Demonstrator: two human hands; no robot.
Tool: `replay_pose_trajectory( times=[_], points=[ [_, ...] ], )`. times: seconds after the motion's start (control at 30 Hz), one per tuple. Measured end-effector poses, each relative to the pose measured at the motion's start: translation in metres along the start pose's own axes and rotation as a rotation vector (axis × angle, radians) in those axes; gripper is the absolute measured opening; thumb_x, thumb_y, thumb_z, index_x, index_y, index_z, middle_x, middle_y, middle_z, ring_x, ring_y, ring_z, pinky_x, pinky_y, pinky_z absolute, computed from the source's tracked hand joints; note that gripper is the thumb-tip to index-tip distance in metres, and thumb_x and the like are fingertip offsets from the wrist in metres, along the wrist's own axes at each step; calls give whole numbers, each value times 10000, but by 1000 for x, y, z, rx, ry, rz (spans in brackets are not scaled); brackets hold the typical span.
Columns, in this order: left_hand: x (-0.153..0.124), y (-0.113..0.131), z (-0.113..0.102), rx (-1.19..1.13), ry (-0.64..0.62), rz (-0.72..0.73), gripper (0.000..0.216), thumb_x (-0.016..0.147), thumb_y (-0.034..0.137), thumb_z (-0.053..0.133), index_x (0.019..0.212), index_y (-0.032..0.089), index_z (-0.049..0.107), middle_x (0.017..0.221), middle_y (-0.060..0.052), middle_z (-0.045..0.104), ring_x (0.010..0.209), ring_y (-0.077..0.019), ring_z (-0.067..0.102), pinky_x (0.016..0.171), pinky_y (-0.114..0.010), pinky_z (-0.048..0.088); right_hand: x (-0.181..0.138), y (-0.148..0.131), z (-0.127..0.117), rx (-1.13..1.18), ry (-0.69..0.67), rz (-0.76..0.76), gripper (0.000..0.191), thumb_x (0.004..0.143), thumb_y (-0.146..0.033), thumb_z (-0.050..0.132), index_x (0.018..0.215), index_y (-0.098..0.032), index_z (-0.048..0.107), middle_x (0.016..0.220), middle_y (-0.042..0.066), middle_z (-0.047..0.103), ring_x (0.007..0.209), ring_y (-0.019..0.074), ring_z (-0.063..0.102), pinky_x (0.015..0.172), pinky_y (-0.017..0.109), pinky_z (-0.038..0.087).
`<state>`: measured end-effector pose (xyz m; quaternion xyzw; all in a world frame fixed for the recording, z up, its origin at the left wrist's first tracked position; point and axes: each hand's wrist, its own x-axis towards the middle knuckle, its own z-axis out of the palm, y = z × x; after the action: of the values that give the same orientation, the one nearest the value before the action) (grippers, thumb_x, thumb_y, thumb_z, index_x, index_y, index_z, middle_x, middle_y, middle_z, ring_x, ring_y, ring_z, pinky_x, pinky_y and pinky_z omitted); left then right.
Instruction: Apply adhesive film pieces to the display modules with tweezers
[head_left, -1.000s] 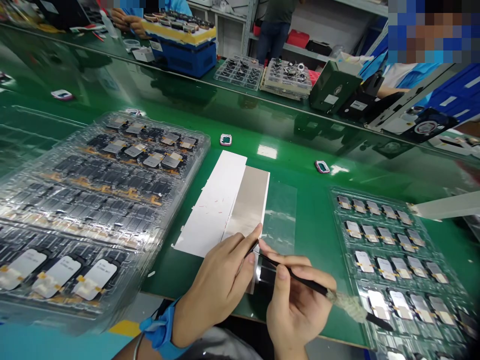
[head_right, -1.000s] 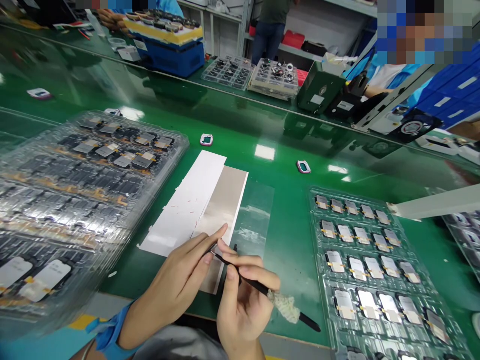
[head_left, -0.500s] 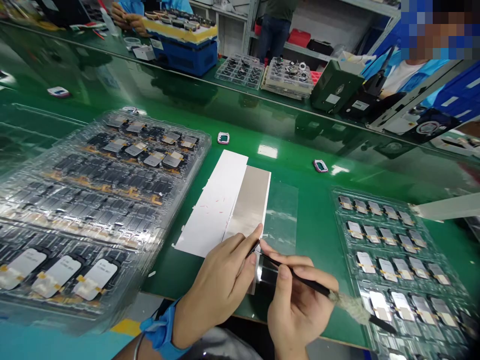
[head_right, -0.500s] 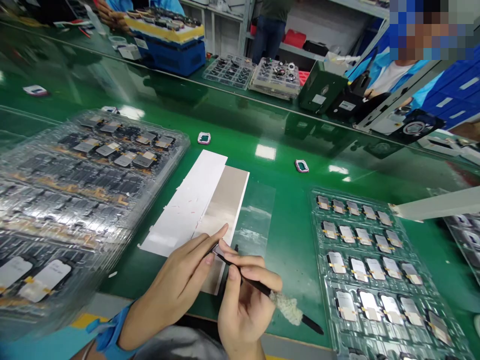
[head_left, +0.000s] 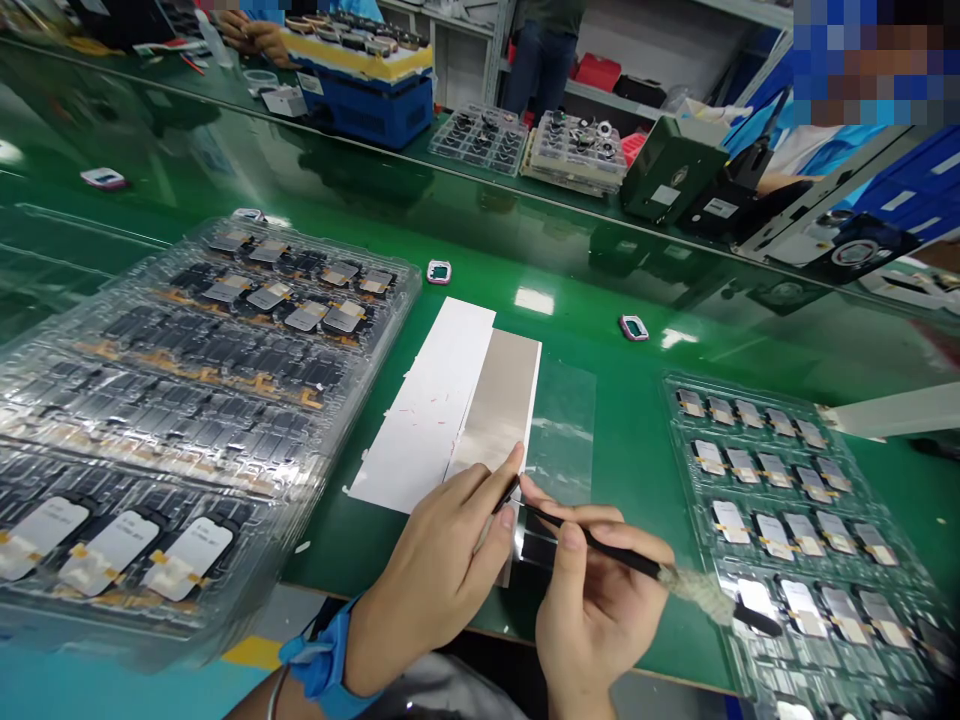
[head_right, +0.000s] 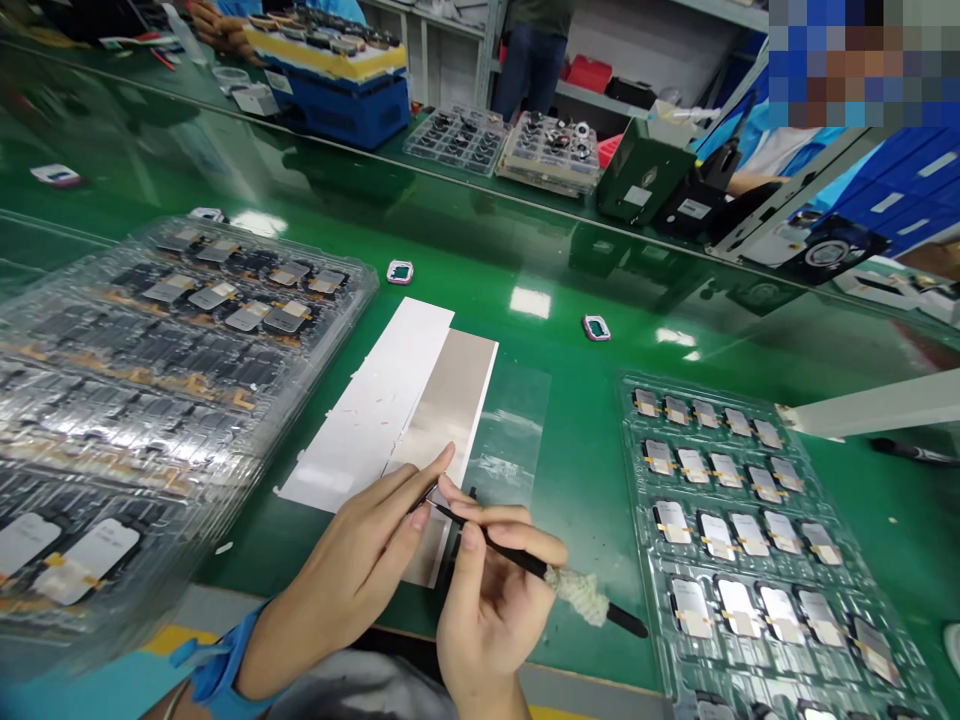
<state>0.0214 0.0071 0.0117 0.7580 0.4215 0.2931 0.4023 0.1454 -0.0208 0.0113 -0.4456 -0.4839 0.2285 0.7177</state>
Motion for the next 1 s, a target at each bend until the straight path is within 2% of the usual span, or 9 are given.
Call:
replay_pose_trajectory(
  times=[0.17,0.53,0.7,1.0],
  points=[
    [0,0,0,4,-2,-1,505,1047,275,295,1542,334,213,1125,-61,594,988,-221,592,851,-400,508,0,1,0,8,-3,-8,247,909,19,484,1014,-203,460,893,23,661,889,157,707,784,344,638],
    [1,0,1,8,4,3,512,1041,243,288,1539,339,224,1045,-50,592,924,-215,591,801,-389,511,-2,2,0,-8,4,-50,281,877,52,486,1015,-191,462,890,18,650,868,151,701,832,364,637],
    [1,1,0,3,-2,-5,507,1040,236,292,1535,333,242,1052,-50,596,927,-213,590,804,-386,506,-3,2,0,-15,-10,-79,300,871,59,474,1034,-193,468,919,30,655,887,166,696,829,401,646],
    [0,1,-1,11,-13,-14,505,1039,238,289,1535,327,247,1066,-55,597,931,-211,589,813,-382,508,-3,1,0,-20,1,-80,295,876,56,468,1033,-195,467,911,23,654,884,161,695,818,389,651]
  ],
)
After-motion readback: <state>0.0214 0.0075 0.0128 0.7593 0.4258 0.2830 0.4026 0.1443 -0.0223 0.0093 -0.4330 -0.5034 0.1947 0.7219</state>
